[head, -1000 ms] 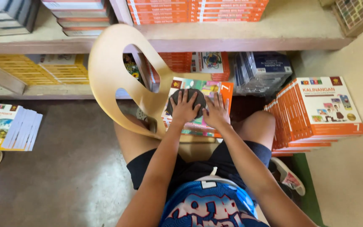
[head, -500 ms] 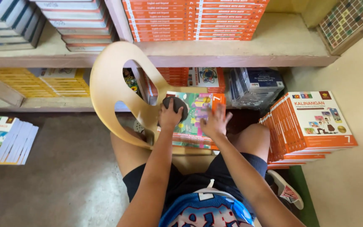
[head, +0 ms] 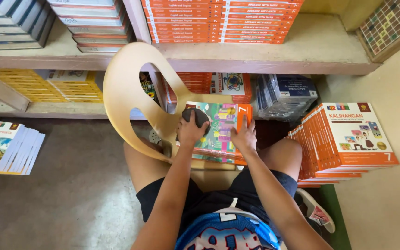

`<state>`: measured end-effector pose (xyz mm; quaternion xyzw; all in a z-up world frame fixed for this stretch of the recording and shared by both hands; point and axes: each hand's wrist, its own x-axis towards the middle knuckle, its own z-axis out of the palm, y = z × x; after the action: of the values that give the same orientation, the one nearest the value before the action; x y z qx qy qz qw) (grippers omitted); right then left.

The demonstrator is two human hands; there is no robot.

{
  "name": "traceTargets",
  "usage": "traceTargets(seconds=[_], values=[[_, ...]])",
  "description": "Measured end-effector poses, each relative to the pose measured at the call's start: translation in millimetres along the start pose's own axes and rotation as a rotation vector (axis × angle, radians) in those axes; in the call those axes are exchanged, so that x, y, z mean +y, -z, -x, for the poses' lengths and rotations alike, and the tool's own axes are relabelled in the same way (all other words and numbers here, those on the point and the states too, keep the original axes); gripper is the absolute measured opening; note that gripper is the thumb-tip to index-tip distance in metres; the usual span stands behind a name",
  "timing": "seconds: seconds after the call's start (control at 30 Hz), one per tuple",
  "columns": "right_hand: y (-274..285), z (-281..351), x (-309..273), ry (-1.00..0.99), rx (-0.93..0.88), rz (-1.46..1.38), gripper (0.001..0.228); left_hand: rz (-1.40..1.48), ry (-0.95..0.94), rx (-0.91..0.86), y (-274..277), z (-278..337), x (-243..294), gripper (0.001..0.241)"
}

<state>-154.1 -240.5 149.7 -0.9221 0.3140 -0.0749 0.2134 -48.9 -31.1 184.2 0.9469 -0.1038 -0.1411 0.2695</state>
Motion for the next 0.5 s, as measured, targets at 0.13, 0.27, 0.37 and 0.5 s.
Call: traceTargets(seconds=[0.13,0.27,0.37,0.5], values=[[10,12,-19,0.068,0.038,0.158,0.077,-0.255,-0.09,-0.028,7,15,17,0.092],[16,17,-26,0.161,-0.017,0.284,0.073,-0.296,-0.13,-0.078,4,14,16,0.091],[17,13,-25,0.167,-0.049,0.263,0.07,-0.296,-0.123,-0.091,2,9,14,0.09],[23,14,-25,0.155,-0.08,0.235,0.068,-0.233,-0.135,-0.077,-7,2,5,0.09]])
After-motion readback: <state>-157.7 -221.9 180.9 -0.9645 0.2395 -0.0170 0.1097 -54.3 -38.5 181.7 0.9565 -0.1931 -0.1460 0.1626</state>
